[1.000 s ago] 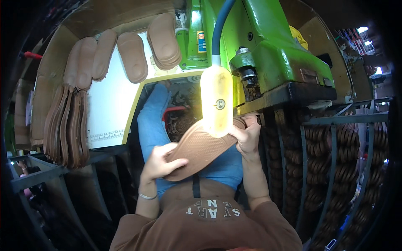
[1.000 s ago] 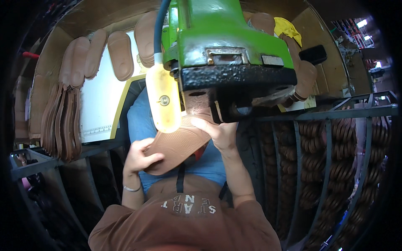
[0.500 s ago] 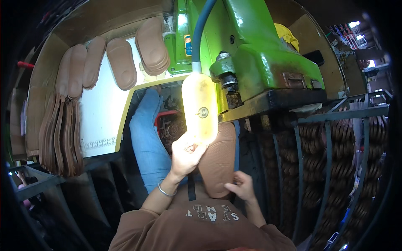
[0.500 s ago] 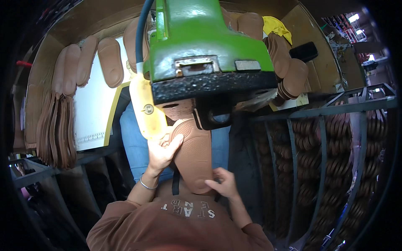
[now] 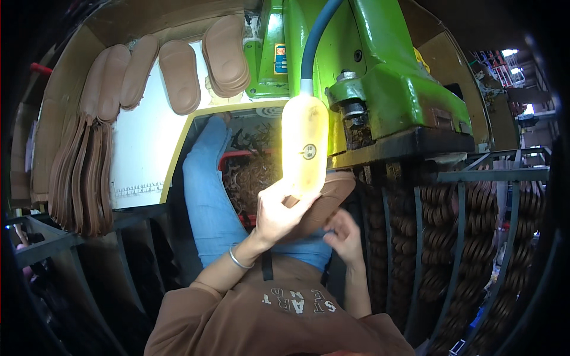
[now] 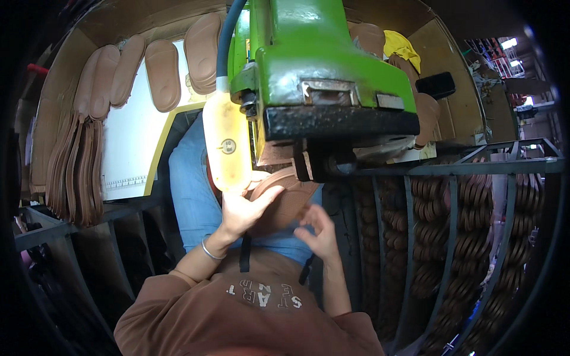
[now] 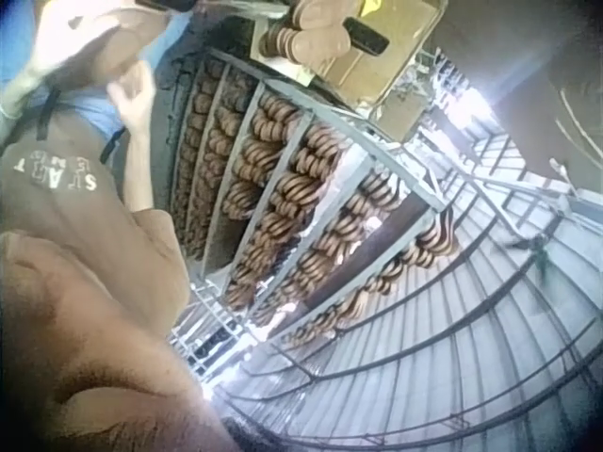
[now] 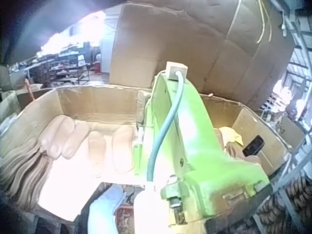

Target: Processing shoe insoles or midsoles using an industrial finishing machine.

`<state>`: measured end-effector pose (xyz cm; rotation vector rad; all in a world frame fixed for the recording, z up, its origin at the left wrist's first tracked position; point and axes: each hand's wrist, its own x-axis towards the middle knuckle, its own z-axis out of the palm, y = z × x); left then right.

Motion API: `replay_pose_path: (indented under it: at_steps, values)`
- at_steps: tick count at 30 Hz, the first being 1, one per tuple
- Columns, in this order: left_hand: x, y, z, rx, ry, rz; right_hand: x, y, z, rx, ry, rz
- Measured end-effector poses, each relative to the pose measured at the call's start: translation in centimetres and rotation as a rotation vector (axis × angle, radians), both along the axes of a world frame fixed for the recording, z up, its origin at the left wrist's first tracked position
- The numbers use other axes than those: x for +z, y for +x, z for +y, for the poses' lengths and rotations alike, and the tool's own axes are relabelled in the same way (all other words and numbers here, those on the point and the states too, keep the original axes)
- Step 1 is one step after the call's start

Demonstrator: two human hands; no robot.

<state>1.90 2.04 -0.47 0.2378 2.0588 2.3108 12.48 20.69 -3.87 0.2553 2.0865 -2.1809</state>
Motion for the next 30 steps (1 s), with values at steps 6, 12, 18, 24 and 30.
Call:
replay_pose_path:
  at_steps: [6, 12, 18, 24, 30]
  values:
    - [0.0, -0.7, -0.2, -0.058, -0.091, -0.028, 3.7, -6.5, -1.6, -0.226, 0.139, 0.254]
    - [3.6, -1.5, -0.8, -0.23, -0.294, -0.134, 4.6, -8.3, -1.7, -0.361, 0.038, 0.429]
    - [1.8, -2.6, -3.8, -0.19, -0.167, 0.037, 5.1, -9.3, -4.4, -0.399, -0.115, 0.367]
    - [1.2, 0.5, -5.8, 0.023, -0.132, -0.171, 3.9, -10.0, -6.0, -0.226, -0.149, 0.211]
    - [0.9, -1.1, -3.8, -0.047, -0.022, 0.035, 4.7, -9.8, -6.3, -0.16, -0.193, 0.177]
